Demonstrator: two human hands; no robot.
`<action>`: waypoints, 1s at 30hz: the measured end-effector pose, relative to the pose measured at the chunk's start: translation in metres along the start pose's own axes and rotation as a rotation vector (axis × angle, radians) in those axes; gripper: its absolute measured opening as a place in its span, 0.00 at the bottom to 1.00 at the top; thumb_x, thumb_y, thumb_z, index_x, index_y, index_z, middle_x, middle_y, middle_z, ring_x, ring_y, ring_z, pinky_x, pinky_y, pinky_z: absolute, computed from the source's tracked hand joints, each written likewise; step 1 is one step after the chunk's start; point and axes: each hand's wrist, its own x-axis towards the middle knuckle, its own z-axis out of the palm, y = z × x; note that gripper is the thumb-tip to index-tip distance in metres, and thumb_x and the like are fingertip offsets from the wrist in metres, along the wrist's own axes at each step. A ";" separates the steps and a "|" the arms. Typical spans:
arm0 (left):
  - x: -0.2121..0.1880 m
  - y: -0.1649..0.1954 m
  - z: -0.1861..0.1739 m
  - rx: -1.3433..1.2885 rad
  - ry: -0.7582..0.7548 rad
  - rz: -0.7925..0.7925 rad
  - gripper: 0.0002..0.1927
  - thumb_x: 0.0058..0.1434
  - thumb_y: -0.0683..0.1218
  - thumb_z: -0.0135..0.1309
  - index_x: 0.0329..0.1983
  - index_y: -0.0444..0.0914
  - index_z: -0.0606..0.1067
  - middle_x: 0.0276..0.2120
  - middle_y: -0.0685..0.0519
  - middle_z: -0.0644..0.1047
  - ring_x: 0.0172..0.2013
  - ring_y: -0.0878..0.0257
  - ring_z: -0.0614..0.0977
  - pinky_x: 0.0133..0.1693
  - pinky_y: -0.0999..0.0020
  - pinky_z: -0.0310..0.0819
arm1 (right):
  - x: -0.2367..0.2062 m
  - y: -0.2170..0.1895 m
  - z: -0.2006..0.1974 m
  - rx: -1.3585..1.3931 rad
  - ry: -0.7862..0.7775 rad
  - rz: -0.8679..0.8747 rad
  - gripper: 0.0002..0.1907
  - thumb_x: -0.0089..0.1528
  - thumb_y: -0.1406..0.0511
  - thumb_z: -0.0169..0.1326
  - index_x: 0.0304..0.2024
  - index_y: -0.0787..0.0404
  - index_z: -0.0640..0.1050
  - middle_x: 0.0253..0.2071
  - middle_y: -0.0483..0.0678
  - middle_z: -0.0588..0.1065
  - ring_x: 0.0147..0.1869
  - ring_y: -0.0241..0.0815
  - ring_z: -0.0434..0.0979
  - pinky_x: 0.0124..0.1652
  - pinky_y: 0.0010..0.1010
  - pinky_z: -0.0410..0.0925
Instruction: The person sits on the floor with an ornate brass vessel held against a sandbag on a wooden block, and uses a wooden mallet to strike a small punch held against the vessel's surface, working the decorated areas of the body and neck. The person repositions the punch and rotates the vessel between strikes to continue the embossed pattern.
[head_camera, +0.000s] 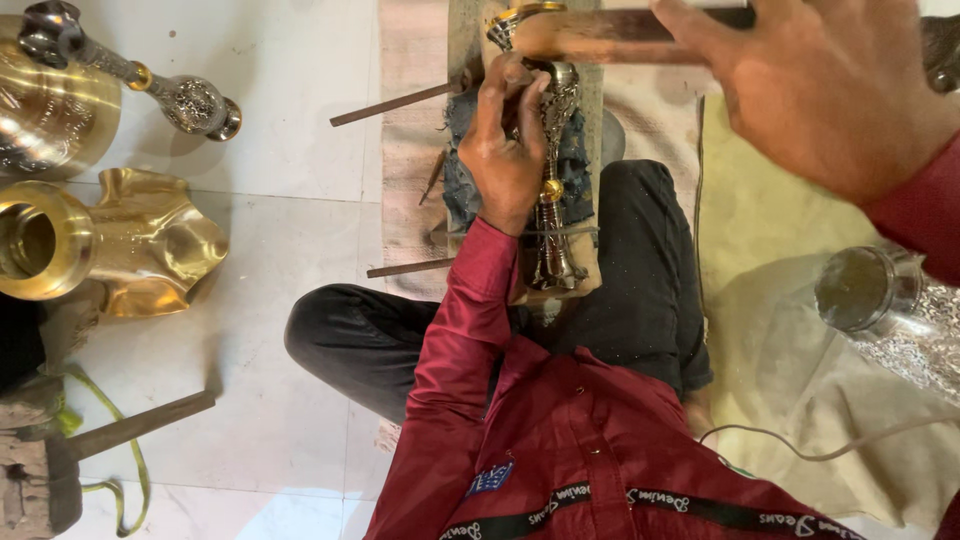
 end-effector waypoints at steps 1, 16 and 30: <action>-0.001 0.001 0.001 -0.023 0.016 0.035 0.19 0.70 0.34 0.56 0.63 0.37 0.70 0.50 0.48 0.82 0.47 0.63 0.88 0.48 0.72 0.87 | 0.001 0.000 -0.004 -0.012 -0.022 -0.002 0.25 0.63 0.70 0.58 0.63 0.51 0.77 0.45 0.44 0.72 0.48 0.41 0.74 0.43 0.33 0.64; -0.006 -0.010 0.006 0.010 0.038 0.008 0.16 0.69 0.35 0.57 0.58 0.37 0.72 0.45 0.48 0.83 0.45 0.61 0.88 0.45 0.70 0.88 | 0.018 -0.010 -0.011 0.131 0.088 -0.078 0.34 0.65 0.70 0.59 0.74 0.51 0.70 0.50 0.46 0.70 0.45 0.41 0.69 0.40 0.32 0.59; -0.001 -0.006 0.001 0.014 -0.011 0.003 0.13 0.67 0.36 0.58 0.53 0.36 0.74 0.40 0.49 0.83 0.39 0.64 0.88 0.40 0.72 0.87 | 0.019 -0.015 -0.016 0.158 0.077 -0.057 0.34 0.63 0.72 0.60 0.72 0.54 0.72 0.57 0.48 0.71 0.54 0.45 0.71 0.46 0.36 0.62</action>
